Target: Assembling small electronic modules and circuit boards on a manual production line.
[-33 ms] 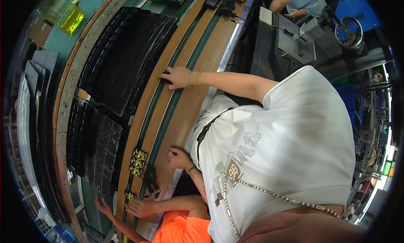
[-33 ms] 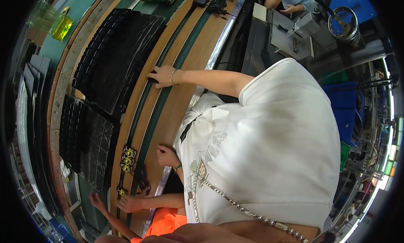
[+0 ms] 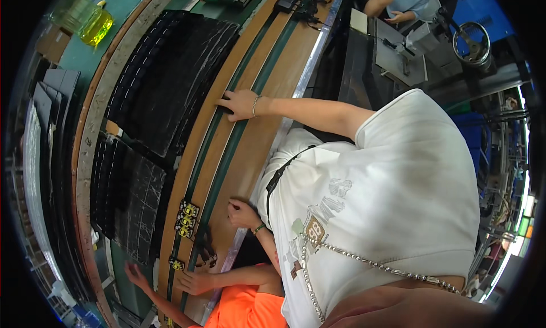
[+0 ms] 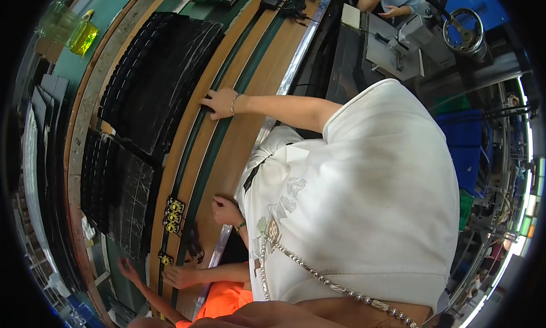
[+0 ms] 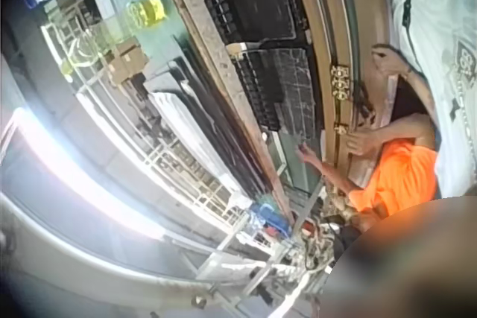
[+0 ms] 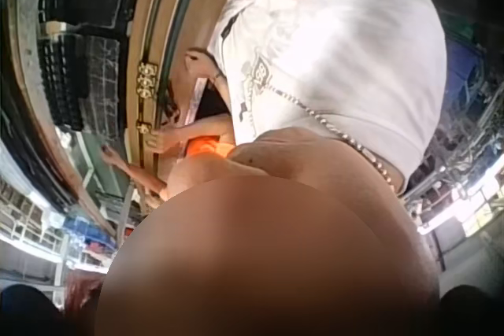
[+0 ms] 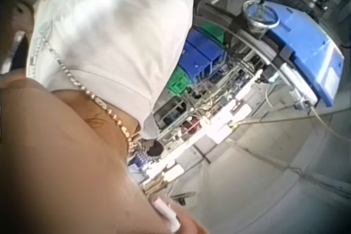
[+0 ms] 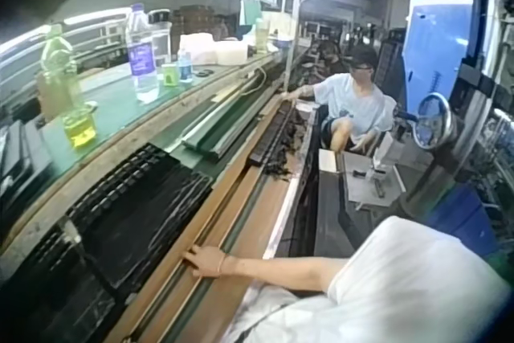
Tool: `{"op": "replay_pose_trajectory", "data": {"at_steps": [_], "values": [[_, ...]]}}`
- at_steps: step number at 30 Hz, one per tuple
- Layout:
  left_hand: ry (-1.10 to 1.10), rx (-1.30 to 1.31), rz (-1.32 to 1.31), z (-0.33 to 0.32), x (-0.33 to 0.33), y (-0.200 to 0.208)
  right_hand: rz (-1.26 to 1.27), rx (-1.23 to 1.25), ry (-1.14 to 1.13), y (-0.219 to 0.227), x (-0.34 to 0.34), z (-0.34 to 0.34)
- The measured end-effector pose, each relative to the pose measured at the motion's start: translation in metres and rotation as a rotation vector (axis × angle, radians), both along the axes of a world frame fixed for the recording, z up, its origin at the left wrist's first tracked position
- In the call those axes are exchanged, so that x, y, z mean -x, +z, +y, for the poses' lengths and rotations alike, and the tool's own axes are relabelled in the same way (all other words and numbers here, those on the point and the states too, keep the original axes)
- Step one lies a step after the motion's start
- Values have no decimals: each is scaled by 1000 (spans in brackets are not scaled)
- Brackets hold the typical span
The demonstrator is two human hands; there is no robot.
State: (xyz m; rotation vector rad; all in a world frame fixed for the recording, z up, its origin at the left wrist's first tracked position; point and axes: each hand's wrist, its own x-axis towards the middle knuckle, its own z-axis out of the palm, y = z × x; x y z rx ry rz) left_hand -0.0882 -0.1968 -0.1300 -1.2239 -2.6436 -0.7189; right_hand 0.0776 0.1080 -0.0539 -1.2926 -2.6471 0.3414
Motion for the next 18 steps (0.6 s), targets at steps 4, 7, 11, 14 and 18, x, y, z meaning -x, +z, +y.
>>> {"op": "replay_pose_trajectory", "data": {"at_steps": [4, 7, 11, 14, 18], "values": [[1, 26, 13, -8, 1, 0, 197, 67, -105, 6, 9, -10], [50, 41, -31, -16, 6, 6, 501, 81, -173, 19, 33, -14], [33, -68, -252, -11, 16, 18, 257, -254, -41, -12, 25, -18], [-5, -319, -63, 28, 50, 46, 103, -235, -158, -8, 0, -13], [300, -354, 177, 9, 117, 68, 179, -72, -40, -9, 27, -12]]}}
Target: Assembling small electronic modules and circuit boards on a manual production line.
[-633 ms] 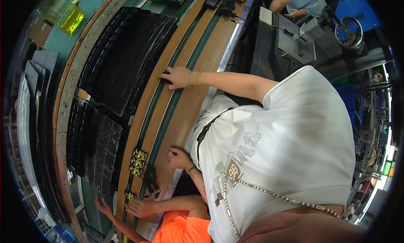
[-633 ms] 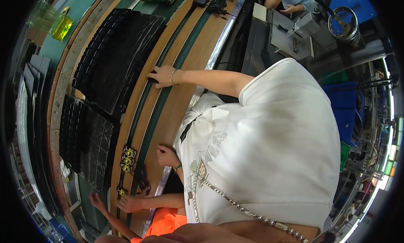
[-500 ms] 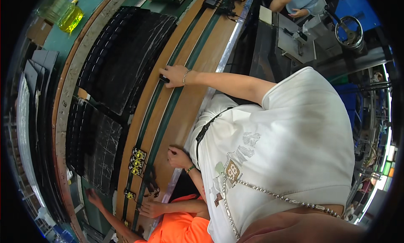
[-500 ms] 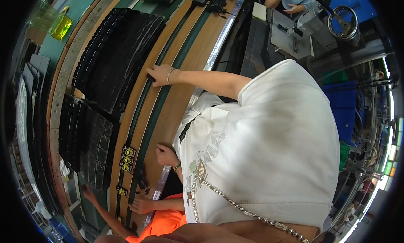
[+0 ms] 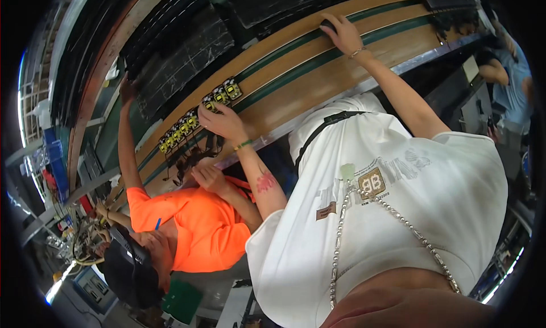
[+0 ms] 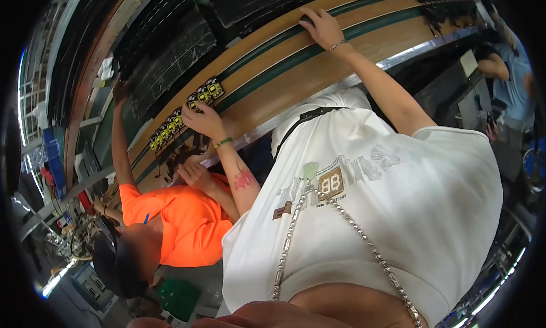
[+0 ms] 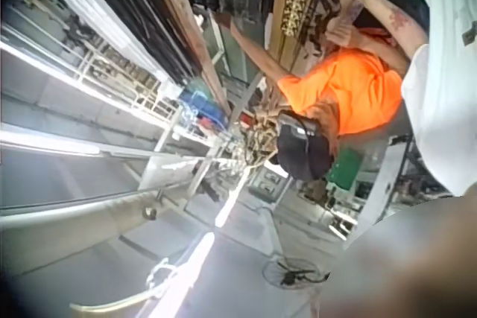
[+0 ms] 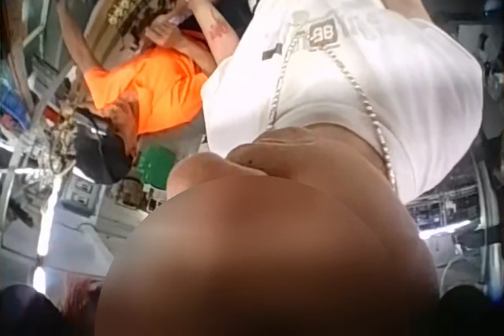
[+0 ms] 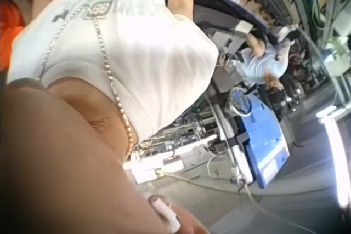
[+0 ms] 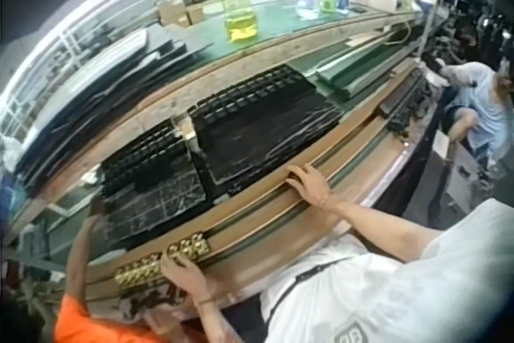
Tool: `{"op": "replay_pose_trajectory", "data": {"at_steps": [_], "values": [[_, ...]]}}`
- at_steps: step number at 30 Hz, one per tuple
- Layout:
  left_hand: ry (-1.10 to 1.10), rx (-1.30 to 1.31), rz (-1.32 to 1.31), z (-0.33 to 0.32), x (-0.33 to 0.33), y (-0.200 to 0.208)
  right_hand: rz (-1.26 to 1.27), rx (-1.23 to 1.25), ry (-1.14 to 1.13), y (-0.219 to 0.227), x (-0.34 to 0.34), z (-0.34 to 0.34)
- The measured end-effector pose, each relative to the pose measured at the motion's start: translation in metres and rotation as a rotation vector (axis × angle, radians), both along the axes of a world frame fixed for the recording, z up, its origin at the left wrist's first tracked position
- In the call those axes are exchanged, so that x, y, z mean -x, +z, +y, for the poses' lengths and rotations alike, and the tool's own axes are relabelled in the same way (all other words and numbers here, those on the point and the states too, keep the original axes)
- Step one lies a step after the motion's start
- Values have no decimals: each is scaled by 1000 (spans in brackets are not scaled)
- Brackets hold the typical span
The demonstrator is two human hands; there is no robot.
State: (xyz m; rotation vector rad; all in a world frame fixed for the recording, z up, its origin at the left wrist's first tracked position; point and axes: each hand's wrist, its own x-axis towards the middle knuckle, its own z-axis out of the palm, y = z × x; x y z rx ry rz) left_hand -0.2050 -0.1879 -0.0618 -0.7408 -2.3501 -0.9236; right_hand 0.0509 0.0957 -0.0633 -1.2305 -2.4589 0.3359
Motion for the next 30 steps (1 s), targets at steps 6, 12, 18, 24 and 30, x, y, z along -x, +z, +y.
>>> {"op": "replay_pose_trajectory", "data": {"at_steps": [6, 12, 18, 24, 30], "values": [[-34, 213, -75, -3, 3, -10, 572, 910, 122, 30, -6, -12], [-219, 203, -84, 35, -49, 2, 549, 1063, 330, 41, 9, -40], [-280, 172, -168, 42, -112, -17, 297, 436, 404, 33, 43, -47], [-271, 418, -142, 38, -106, -35, 258, 388, 471, 14, 90, -47], [-422, -182, -1130, 44, -100, -20, 173, 395, 493, -5, 119, -43]]}}
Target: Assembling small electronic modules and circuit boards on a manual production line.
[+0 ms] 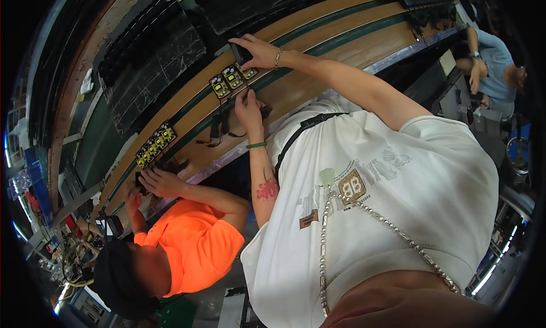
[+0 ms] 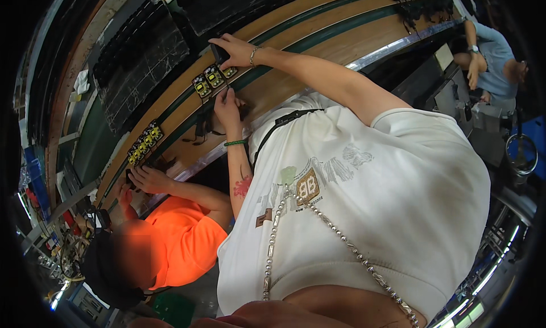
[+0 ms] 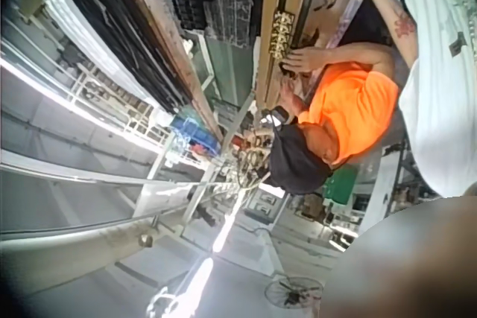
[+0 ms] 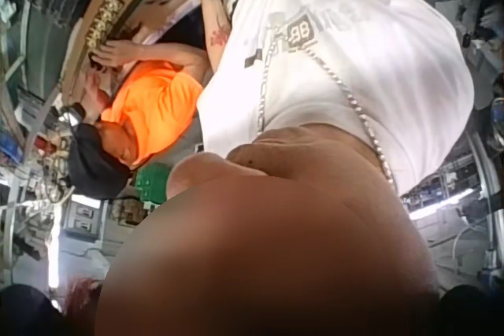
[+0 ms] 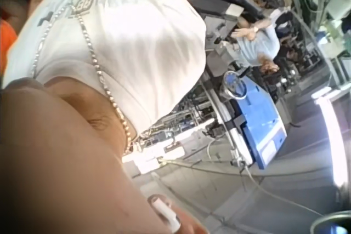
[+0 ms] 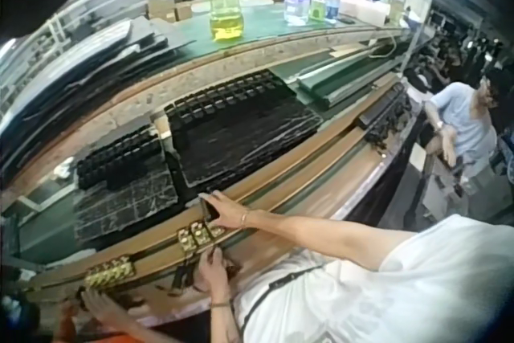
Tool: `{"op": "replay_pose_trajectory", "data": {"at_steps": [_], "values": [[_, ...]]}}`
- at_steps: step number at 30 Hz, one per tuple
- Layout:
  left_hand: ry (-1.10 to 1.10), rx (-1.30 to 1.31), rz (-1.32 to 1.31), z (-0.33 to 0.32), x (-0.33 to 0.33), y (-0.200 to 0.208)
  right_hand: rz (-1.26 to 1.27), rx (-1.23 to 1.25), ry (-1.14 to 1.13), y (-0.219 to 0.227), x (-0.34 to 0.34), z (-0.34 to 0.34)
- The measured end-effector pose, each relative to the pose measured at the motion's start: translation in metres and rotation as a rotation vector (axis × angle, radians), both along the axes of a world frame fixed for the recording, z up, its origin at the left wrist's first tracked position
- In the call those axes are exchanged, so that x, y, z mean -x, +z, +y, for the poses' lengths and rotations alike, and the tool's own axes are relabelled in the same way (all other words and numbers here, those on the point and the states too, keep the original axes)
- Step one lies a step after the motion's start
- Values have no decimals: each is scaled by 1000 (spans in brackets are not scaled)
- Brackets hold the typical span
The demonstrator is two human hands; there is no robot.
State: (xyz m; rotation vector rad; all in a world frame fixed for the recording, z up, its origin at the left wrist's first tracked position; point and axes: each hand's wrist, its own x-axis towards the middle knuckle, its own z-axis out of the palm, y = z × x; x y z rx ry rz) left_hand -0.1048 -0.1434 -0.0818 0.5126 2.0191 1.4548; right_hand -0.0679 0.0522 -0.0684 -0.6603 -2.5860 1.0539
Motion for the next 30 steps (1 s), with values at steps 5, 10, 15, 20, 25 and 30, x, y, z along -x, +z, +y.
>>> {"op": "replay_pose_trajectory", "data": {"at_steps": [5, 10, 15, 20, 25, 30], "values": [[183, -310, -778, 15, 1, 2, 28, 101, 8, -9, 2, -3], [242, -369, -889, 25, 0, -3, 30, 88, 74, -13, 8, -2], [142, -294, -903, 20, -5, 5, 78, 54, 164, -11, 9, 5], [39, -349, -808, 15, -4, -13, 60, 96, 99, -14, 4, -2], [-14, -423, -759, 25, -1, -15, 94, 61, 90, -18, 6, -1], [6, -406, -736, 31, -2, -8, 122, 85, 94, -22, 7, -1]]}}
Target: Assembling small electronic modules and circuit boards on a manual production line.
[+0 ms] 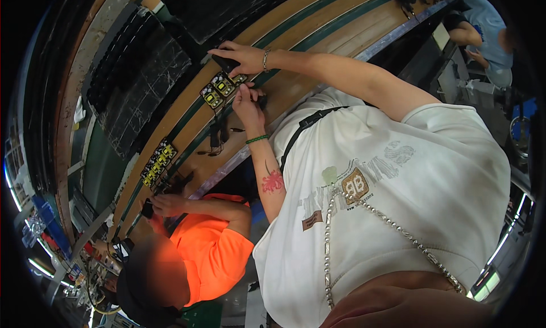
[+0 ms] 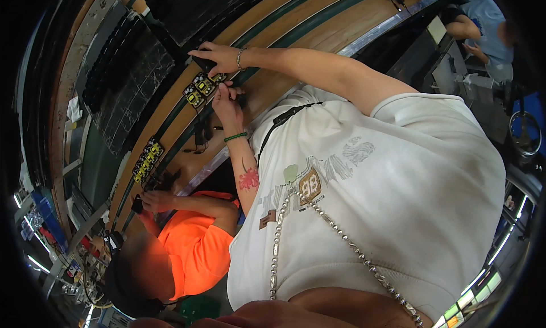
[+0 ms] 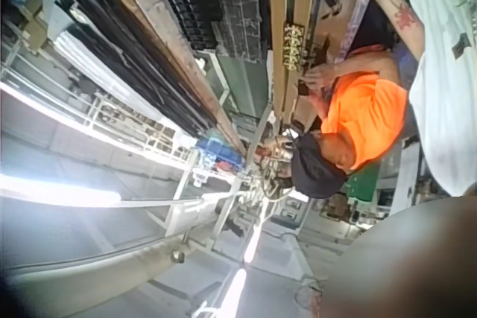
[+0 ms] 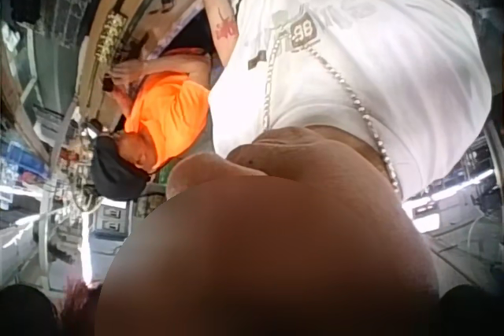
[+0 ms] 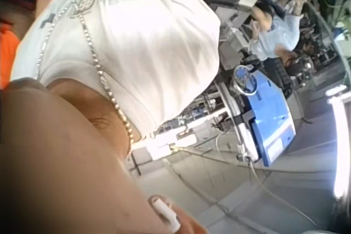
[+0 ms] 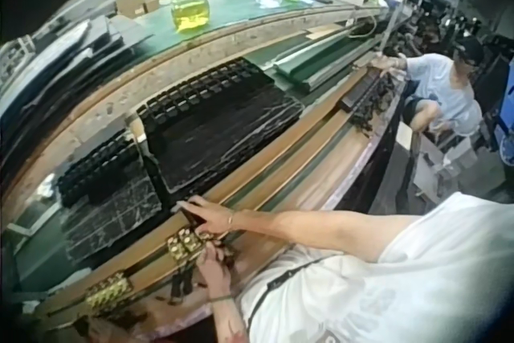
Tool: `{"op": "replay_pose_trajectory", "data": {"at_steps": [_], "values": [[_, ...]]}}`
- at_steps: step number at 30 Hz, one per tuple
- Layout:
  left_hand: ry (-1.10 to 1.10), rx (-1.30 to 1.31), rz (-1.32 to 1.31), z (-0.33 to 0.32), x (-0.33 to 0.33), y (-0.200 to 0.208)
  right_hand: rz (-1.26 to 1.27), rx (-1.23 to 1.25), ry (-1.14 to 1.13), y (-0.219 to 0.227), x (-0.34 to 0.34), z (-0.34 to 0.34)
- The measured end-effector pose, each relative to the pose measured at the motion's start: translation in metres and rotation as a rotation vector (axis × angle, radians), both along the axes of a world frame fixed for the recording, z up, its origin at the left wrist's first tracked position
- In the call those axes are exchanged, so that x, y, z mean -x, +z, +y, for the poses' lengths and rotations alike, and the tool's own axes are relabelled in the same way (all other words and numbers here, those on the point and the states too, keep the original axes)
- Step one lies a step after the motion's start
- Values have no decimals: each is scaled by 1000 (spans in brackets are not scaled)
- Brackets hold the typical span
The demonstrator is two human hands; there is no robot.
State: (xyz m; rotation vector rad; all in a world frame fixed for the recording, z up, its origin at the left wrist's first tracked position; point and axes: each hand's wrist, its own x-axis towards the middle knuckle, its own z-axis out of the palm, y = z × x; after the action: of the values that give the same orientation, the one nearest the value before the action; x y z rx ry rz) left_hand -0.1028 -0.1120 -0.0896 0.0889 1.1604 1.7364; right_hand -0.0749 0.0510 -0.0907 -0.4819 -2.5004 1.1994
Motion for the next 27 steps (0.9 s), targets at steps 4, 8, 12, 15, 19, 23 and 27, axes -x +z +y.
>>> {"op": "replay_pose_trajectory", "data": {"at_steps": [4, 8, 12, 15, 19, 23, 27], "values": [[13, 86, 63, 4, 2, 6, -14, 39, 14, 1, -2, -1], [77, 224, 43, 11, -4, 10, 6, 4, 6, -2, -2, 2], [129, 322, 117, 16, -11, 17, 0, 12, 6, -1, -1, 0], [139, 352, 122, 18, -10, 18, -21, 31, 5, 3, -1, -1], [129, 350, 59, 17, -4, 16, -82, 86, 16, 6, -2, -1], [82, 278, -89, 20, 4, 11, 7, -45, 28, 0, -2, 5], [-4, 237, -201, 11, 19, 2, -48, -10, 43, 3, -3, 4]]}}
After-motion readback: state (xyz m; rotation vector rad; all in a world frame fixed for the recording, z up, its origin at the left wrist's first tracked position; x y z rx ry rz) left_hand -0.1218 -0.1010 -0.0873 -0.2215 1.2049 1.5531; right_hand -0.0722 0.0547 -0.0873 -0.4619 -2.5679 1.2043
